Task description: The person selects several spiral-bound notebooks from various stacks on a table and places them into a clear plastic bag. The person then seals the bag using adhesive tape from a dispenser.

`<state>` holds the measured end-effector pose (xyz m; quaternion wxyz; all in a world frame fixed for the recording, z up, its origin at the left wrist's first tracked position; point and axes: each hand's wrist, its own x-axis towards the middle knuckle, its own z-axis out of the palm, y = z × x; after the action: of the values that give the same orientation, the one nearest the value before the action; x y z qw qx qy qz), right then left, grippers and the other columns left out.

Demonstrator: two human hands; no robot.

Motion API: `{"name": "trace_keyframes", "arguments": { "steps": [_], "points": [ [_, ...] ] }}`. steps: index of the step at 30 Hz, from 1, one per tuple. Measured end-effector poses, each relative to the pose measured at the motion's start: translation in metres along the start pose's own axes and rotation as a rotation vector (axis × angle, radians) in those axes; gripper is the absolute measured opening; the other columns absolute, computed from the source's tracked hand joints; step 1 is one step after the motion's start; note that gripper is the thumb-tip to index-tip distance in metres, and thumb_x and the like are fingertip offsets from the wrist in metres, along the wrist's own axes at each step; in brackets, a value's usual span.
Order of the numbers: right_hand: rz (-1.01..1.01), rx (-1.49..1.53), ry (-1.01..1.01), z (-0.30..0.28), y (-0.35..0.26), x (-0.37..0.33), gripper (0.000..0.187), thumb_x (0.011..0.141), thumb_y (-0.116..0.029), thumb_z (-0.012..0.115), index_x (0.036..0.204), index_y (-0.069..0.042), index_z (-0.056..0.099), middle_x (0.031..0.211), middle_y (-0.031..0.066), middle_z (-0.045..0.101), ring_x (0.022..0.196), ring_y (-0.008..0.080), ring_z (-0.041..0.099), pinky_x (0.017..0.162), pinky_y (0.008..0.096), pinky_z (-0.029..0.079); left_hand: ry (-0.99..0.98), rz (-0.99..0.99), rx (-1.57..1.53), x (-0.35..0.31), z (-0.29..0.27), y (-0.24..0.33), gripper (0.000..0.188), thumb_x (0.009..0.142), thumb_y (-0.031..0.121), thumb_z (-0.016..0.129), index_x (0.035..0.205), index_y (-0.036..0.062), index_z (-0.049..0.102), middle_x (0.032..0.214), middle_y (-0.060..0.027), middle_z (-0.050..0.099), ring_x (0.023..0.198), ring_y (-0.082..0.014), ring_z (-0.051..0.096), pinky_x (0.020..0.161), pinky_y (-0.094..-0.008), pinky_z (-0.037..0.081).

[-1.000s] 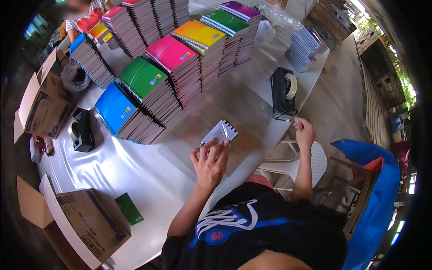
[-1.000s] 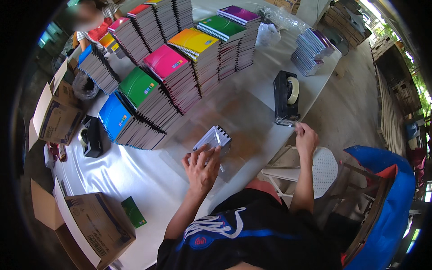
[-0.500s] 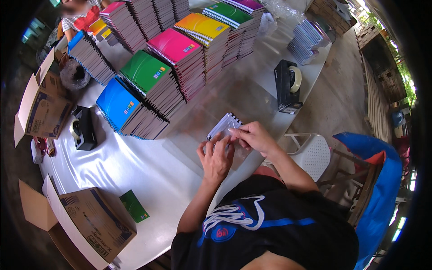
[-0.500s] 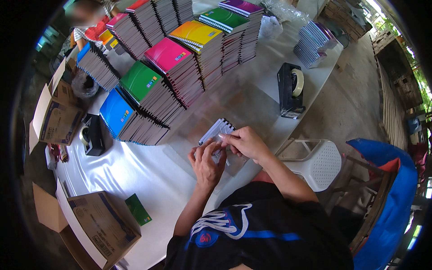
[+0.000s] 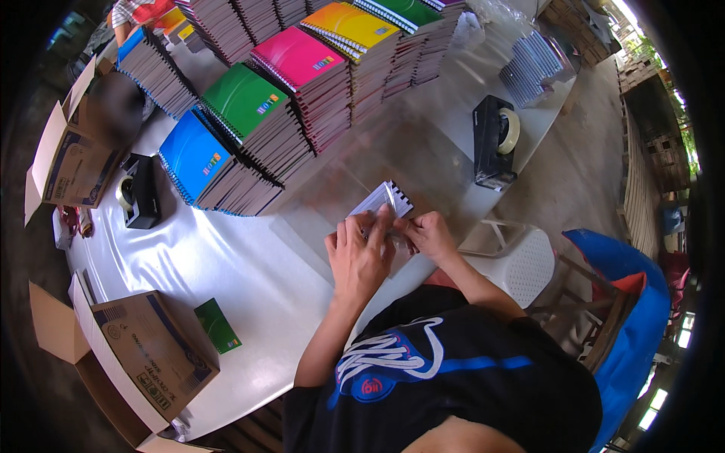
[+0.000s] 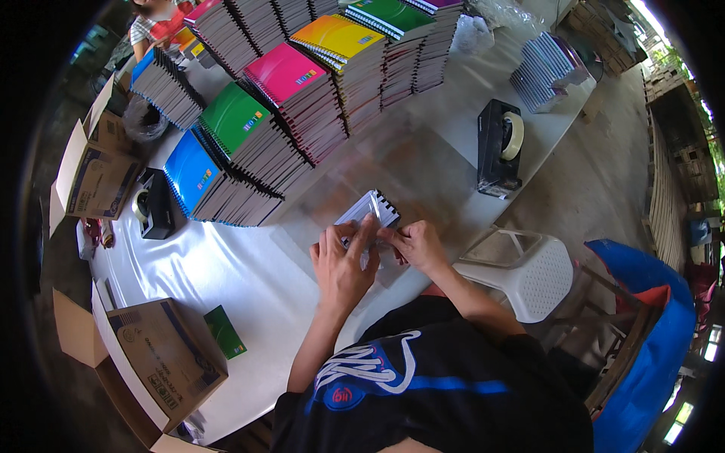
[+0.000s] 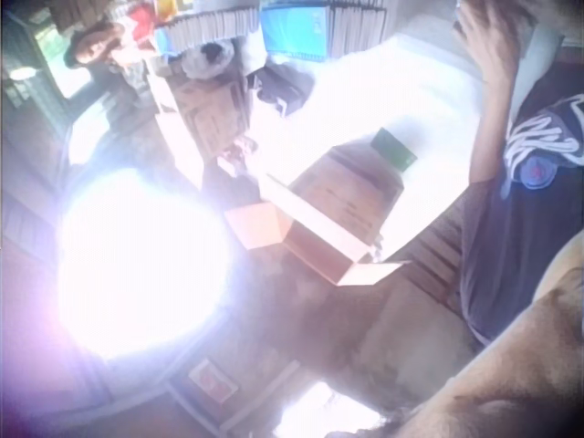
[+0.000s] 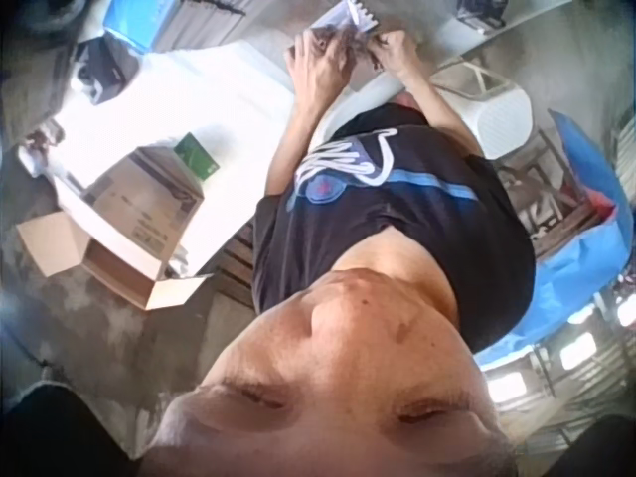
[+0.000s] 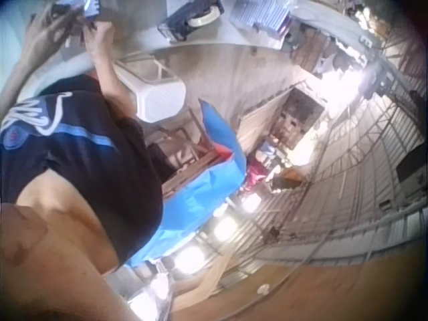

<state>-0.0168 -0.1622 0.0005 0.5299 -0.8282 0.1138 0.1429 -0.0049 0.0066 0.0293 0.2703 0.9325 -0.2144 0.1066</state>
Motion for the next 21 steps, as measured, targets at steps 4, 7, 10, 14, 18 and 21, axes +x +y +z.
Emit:
{"name": "trace_keyframes", "arguments": {
  "steps": [4, 7, 10, 14, 18, 21],
  "points": [
    [-0.290, -0.290, 0.046, 0.021, 0.080, 0.015, 0.007, 0.074, -0.014, 0.066, 0.072, -0.008, 0.070, 0.057, 0.0060, 0.059, 0.048, 0.0165, 0.059, 0.048, 0.0291, 0.047, -0.048, 0.023, -0.038, 0.016, -0.020, 0.014, 0.055, 0.062, 0.022, 0.074, 0.115, 0.0165, 0.060, 0.101, -0.0080, 0.052, 0.097, -0.0252, 0.054, 0.081, -0.0383, 0.036],
    [-0.519, -0.529, 0.007, 0.022, 0.084, 0.025, 0.009, 0.071, -0.015, 0.068, 0.077, -0.010, 0.071, 0.061, 0.0092, 0.061, 0.053, 0.0185, 0.061, 0.055, 0.0328, 0.050, -0.048, -0.052, -0.023, 0.028, -0.004, 0.021, 0.060, 0.058, 0.021, 0.075, 0.113, 0.0099, 0.054, 0.109, -0.0110, 0.052, 0.098, -0.0300, 0.055, 0.083, -0.0413, 0.039],
    [-0.078, -0.150, -0.468, 0.007, 0.040, 0.004, 0.024, 0.077, -0.029, 0.071, 0.077, -0.005, 0.070, 0.067, 0.0067, 0.065, 0.060, 0.0172, 0.061, 0.058, 0.0328, 0.048, -0.098, -0.128, -0.100, 0.053, 0.008, 0.017, 0.066, 0.057, 0.024, 0.077, 0.114, 0.0064, 0.047, 0.116, -0.0158, 0.050, 0.096, -0.0349, 0.056, 0.081, -0.0447, 0.041],
    [-0.012, 0.398, -0.769, 0.016, 0.050, 0.003, 0.055, 0.074, -0.027, 0.077, 0.119, -0.004, 0.053, 0.107, 0.0051, 0.060, 0.099, 0.0137, 0.057, 0.086, 0.0278, 0.045, 0.081, -0.268, -0.717, 0.047, -0.007, 0.007, 0.073, 0.058, 0.012, 0.080, 0.120, 0.0059, 0.042, 0.116, -0.0160, 0.048, 0.101, -0.0313, 0.057, 0.087, -0.0430, 0.042],
    [-0.187, 1.141, -0.615, -0.007, 0.049, 0.037, 0.080, 0.071, -0.018, 0.079, 0.136, -0.007, 0.034, 0.133, 0.0062, 0.044, 0.123, 0.0197, 0.045, 0.098, 0.0351, 0.043, 0.107, -0.204, -0.926, -0.008, 0.004, -0.019, 0.095, 0.056, 0.001, 0.080, 0.136, 0.0069, 0.030, 0.118, -0.0143, 0.046, 0.111, -0.0274, 0.051, 0.099, -0.0429, 0.038],
    [-0.427, 0.675, -0.525, -0.025, 0.053, 0.059, 0.078, 0.070, -0.017, 0.079, 0.135, -0.007, 0.036, 0.134, 0.0068, 0.044, 0.125, 0.0221, 0.043, 0.099, 0.0355, 0.042, -0.005, -0.202, -0.550, -0.028, 0.019, -0.019, 0.100, 0.059, -0.002, 0.075, 0.143, 0.0070, 0.022, 0.125, -0.0181, 0.043, 0.121, -0.0324, 0.043, 0.101, -0.0414, 0.036]
  ]
}}
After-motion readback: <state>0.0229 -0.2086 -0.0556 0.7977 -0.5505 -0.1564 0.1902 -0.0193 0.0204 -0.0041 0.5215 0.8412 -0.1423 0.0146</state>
